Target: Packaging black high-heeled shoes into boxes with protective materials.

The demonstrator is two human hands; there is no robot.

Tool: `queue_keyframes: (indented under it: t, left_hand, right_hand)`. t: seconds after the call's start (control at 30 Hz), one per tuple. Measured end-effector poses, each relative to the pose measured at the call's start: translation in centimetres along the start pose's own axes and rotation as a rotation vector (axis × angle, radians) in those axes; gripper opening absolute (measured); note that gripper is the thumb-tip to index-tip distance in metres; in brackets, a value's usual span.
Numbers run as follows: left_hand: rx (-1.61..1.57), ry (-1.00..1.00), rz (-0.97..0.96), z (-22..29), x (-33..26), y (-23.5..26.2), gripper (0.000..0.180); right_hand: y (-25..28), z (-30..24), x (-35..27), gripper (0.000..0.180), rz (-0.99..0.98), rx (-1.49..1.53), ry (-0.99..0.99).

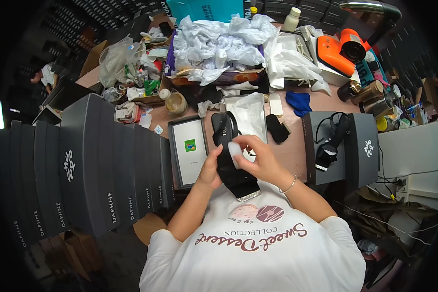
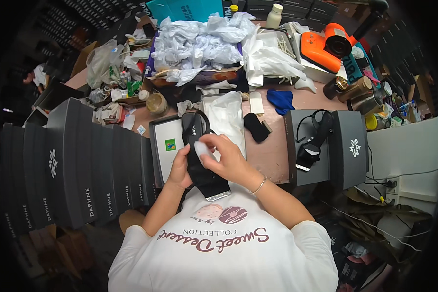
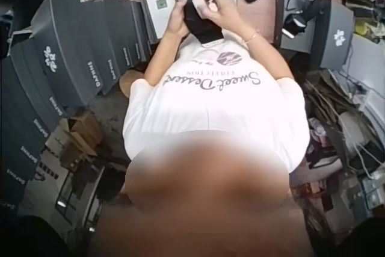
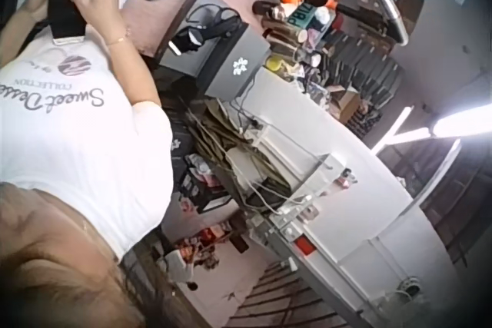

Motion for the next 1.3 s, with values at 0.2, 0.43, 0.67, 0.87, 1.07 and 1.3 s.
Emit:
queue_keyframes:
  t: [0.2, 0.43, 0.67, 0.87, 1.07, 1.3]
  left_hand:
    - [0.165, -0.014, 0.031, -0.5, -0.5, 0.5, 0.041]
    - [0.086, 0.124, 0.059, -1.3, -0.3, 0.9, 0.041]
    - [0.152, 0.119, 0.068, -1.0, -0.2, 0.7, 0.039]
    - [0.232, 0.169, 0.090, -1.2, -0.5, -0.4, 0.037]
    - [0.253, 0.089, 0.178, -1.4, -0.5, 0.3, 0.034]
    - [0.319, -0.005, 0.239, -0.7, -0.4, -0.1, 0.034]
  right_hand:
    - [-1.0, 0.6, -2.8, 0.049, -0.285, 0.019, -0.141]
    - [-0.3, 0.3, -4.5, 0.073, -0.439, -0.329, 0.065]
    - [-1.6, 0.5, -3.9, 0.057, -0.359, -0.319, 0.010]
    - [-0.8, 0.9, -3.9, 0.053, -0.508, 0.127, -0.184]
    - [-0.8, -1.3, -4.7, 0.056, -0.239, 0.036, -0.060]
    - [0.7, -0.6, -5.8, 0.054, -0.182, -0.146, -0.085]
Point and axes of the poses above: each hand's wrist, its own x-axis towards the middle knuckle, its own y-axis out of the back of the hand, z = x × y, the point moved 2 cm from there along x, towards the middle knuckle, and after that the axes turned 13 degrees about x, right-handed, at the moved point
